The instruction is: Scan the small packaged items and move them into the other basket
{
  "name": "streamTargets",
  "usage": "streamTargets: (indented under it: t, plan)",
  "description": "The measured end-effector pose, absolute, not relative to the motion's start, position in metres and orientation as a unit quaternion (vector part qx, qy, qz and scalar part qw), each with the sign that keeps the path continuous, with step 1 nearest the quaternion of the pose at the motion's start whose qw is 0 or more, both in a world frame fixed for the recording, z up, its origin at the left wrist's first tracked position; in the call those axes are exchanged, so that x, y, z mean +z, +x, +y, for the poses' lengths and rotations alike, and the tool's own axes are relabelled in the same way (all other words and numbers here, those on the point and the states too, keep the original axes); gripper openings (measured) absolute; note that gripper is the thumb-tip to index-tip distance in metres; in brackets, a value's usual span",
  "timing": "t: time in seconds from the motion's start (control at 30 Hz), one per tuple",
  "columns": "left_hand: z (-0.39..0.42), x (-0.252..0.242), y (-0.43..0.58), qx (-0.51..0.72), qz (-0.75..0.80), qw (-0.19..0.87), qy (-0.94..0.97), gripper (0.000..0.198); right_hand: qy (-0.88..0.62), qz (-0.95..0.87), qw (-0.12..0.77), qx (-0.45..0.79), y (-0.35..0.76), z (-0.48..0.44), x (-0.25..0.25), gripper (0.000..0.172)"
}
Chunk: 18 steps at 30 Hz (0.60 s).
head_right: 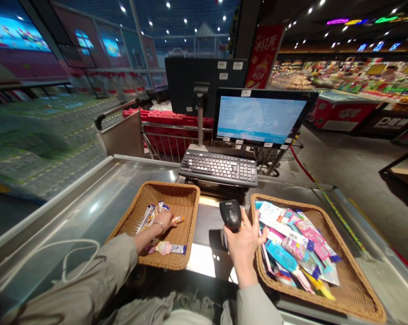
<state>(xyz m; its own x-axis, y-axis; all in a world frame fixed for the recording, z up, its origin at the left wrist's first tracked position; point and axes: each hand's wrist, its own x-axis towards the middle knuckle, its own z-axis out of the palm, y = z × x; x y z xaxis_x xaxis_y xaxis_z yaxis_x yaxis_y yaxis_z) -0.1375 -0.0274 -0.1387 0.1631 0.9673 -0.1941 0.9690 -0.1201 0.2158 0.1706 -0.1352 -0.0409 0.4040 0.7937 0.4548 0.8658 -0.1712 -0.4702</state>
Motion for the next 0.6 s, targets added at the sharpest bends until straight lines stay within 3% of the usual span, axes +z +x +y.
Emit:
streamTargets:
  t: [0.2, 0.6]
  plan:
    - [-0.02, -0.113, -0.134, 0.029, 0.672, 0.091, 0.735, 0.036, -0.743, -0.558, 0.363, -0.073, 0.171, -0.135, -0.046, 0.028]
    - [-0.022, -0.035, -0.084, 0.297, 0.694, 0.095, 0.649, 0.021, -0.718, -0.585, 0.369, -0.084, 0.157, -0.137, -0.029, 0.028]
